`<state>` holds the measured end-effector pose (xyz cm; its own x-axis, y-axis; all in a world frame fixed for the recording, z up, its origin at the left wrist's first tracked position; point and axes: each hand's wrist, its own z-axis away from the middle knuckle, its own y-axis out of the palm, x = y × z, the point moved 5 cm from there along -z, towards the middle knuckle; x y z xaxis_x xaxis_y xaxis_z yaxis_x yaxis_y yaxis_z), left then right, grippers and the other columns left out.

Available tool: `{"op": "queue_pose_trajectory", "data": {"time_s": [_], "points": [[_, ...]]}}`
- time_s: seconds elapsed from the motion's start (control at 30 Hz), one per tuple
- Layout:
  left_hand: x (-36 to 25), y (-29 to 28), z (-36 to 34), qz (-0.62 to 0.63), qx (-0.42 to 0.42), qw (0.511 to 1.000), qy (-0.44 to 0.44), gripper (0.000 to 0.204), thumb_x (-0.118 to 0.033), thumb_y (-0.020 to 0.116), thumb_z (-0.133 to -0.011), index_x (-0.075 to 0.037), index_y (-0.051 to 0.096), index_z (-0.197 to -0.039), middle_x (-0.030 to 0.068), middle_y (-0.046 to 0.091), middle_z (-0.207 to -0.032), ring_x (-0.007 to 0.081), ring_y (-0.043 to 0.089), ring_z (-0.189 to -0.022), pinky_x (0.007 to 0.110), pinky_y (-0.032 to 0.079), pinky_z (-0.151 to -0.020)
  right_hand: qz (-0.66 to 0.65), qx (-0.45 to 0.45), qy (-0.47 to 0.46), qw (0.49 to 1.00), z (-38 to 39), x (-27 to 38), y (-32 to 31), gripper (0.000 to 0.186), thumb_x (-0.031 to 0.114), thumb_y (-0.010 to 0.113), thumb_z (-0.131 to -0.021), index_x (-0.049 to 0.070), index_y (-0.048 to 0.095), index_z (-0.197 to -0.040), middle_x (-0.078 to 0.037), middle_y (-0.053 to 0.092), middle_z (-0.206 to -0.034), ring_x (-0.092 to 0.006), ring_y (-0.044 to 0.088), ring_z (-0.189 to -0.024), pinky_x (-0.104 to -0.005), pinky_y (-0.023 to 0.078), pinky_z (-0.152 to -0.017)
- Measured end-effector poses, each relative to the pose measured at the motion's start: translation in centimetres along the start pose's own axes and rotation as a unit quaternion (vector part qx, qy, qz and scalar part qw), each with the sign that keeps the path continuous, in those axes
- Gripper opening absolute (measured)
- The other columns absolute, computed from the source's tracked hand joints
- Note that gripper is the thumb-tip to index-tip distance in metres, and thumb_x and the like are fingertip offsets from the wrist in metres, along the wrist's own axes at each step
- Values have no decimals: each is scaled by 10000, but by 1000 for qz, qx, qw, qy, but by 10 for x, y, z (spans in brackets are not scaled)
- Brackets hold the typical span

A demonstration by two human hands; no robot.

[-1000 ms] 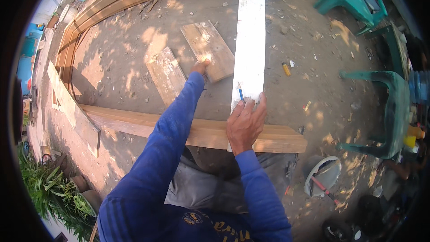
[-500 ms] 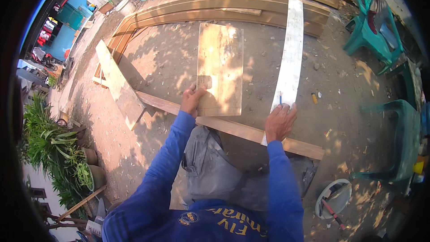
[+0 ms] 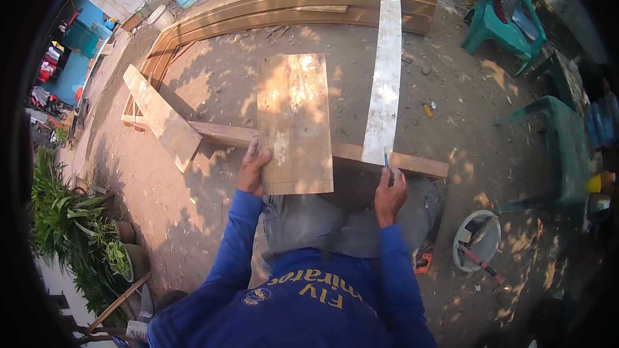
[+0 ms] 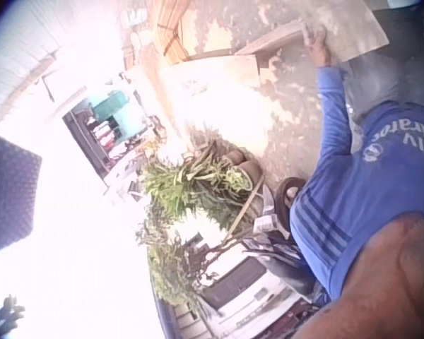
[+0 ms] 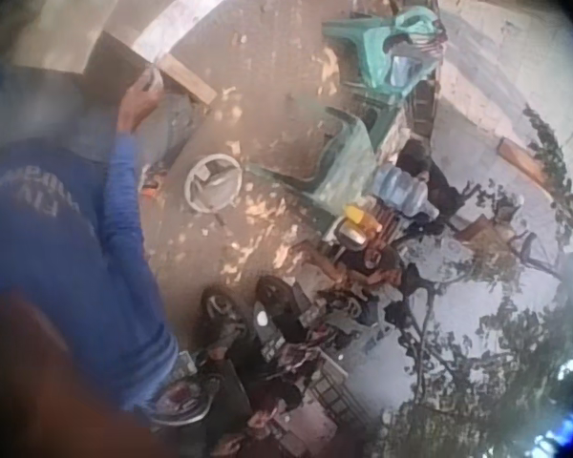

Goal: The person uses a tape measure to check dimensions and marks a line on a wooden plank using a pen.

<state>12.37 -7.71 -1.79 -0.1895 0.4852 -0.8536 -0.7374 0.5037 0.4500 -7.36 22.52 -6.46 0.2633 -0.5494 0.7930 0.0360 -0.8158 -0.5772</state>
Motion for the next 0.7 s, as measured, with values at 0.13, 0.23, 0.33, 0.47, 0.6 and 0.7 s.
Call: {"op": "queue_pose_trajectory", "data": {"time_s": [0.13, 0.23, 0.33, 0.47, 0.6, 0.7], "points": [[4, -3, 9, -22, 11, 999, -23, 753, -4, 674, -914, -12, 291, -1563, 160, 638, -1321, 204, 649, -1141, 327, 532, -971, -4, 29, 103, 994, 15, 0, -15, 260, 266, 639, -967, 44, 720, -1076, -144, 712, -871, -332, 683, -818, -430, 527, -761], [2, 2, 4, -60, 32, 998, -12, 741, -3, 676, -911, 4, 308, -1554, 158, 665, -1275, 199, 655, -1124, 323, 534, -962, 15, 30, 32, 999, -11, 12, -6, 225, 242, 652, -938, 42, 728, -1008, -129, 704, -818, -334, 682, -758, -426, 527, -699], [-10, 18, 6, -164, 46, 985, 16, 731, -4, 675, -913, 6, 323, -1554, 162, 673, -1270, 194, 657, -1106, 309, 510, -978, 57, -30, -104, 993, -40, 18, 7, 176, 200, 674, -893, 35, 720, -930, -137, 693, -810, -346, 675, -765, -455, 509, -690], [-21, 37, 15, -266, 84, 959, 53, 704, -41, 669, -924, -14, 353, -1552, 176, 621, -1340, 216, 628, -1143, 321, 488, -996, 135, -50, -135, 980, -49, -4, 27, 162, 187, 694, -878, 76, 696, -994, -127, 604, -858, -318, 634, -776, -470, 430, -682], [-33, 50, 19, -394, 112, 908, 91, 666, -87, 665, -936, -24, 392, -1540, 191, 579, -1377, 248, 597, -1186, 342, 487, -1001, 142, -1, -105, 984, -41, -4, 37, 290, 266, 695, -838, 67, 630, -1037, -184, 542, -941, -341, 630, -674, -499, 413, -690], [-24, 74, 13, -464, 158, 863, 118, 629, -97, 647, -953, -7, 407, -1527, 188, 568, -1403, 250, 594, -1198, 342, 494, -991, 92, -20, -75, 993, -25, -17, 17, 401, 321, 704, -861, 31, 636, -1129, -201, 551, -1020, -347, 656, -754, -512, 446, -695]]}}
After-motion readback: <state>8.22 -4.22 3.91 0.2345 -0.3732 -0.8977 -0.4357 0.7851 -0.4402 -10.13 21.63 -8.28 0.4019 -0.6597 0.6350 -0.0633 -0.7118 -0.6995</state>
